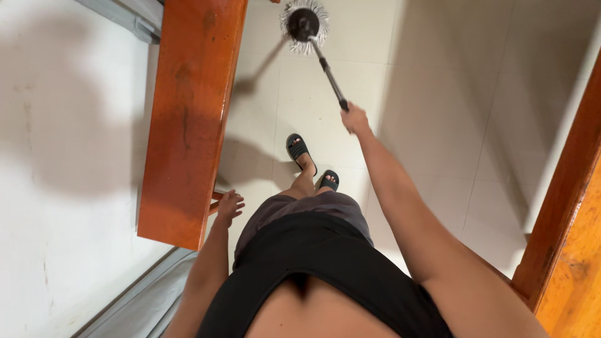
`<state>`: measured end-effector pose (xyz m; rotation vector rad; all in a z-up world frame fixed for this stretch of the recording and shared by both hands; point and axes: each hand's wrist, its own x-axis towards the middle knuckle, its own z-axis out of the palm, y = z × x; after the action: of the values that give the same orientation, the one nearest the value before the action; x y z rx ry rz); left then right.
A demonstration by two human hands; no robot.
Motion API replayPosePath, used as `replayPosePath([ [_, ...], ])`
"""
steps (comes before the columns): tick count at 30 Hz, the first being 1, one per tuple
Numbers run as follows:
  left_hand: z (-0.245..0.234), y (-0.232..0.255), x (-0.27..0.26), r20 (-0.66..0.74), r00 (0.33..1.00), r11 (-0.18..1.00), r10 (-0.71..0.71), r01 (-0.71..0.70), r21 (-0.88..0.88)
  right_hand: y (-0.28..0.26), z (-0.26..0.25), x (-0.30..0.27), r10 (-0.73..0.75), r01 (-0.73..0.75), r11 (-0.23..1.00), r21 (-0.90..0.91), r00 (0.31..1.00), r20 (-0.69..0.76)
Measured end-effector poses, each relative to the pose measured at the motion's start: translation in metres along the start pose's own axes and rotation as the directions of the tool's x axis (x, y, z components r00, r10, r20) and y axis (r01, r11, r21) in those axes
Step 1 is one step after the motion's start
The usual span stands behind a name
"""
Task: The person mops the floor with a long-handled mop, moving across the room and through a doorway, then dips the mop into a bucket on the ground.
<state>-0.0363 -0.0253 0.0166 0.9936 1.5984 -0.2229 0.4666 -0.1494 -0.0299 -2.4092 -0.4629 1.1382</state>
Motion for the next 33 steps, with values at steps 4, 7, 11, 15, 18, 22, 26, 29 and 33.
replayPosePath([
  [4, 0.007, 0.014, 0.010, 0.042, 0.999, 0.998, 0.020, -0.022, 0.058, 0.065, -0.002, -0.079, 0.025, -0.022, 0.995, -0.102, 0.999, 0.032],
  [7, 0.030, 0.037, 0.026, 0.099, 0.995, 0.996, 0.018, -0.026, 0.085, 0.108, -0.021, -0.165, -0.142, 0.126, 0.981, -0.144, 0.984, -0.107],
  [11, 0.062, 0.068, 0.050, 0.158, 0.985, 0.991, 0.065, -0.082, 0.106, 0.122, -0.061, -0.247, 0.209, -0.184, 0.960, -0.212, 0.973, 0.101],
  [15, 0.081, 0.094, 0.067, 0.199, 0.971, 0.974, 0.136, -0.168, 0.152, 0.114, -0.064, -0.253, 0.302, -0.287, 0.950, -0.120, 0.943, 0.136],
  [18, 0.085, 0.102, 0.073, 0.222, 0.956, 0.964, 0.194, -0.228, 0.139, 0.110, -0.038, -0.209, 0.119, -0.111, 0.988, -0.110, 0.990, 0.071],
  [22, 0.075, 0.096, 0.071, 0.190, 0.967, 0.975, 0.170, -0.193, 0.113, 0.077, 0.001, -0.113, -0.043, 0.051, 0.988, -0.149, 0.997, 0.061],
  [26, 0.045, 0.069, 0.054, 0.180, 0.965, 0.967, 0.190, -0.216, 0.135, 0.003, 0.017, -0.037, -0.055, 0.060, 0.994, -0.094, 0.997, 0.047],
  [29, 0.025, 0.043, 0.036, 0.132, 0.985, 0.986, 0.115, -0.129, 0.103, -0.023, 0.012, -0.026, 0.056, -0.057, 0.998, 0.013, 0.997, 0.061],
  [33, 0.005, 0.012, 0.011, 0.064, 0.997, 0.994, 0.041, -0.047, 0.102, 0.011, 0.010, -0.039, 0.031, -0.030, 0.999, -0.019, 0.999, 0.017],
])
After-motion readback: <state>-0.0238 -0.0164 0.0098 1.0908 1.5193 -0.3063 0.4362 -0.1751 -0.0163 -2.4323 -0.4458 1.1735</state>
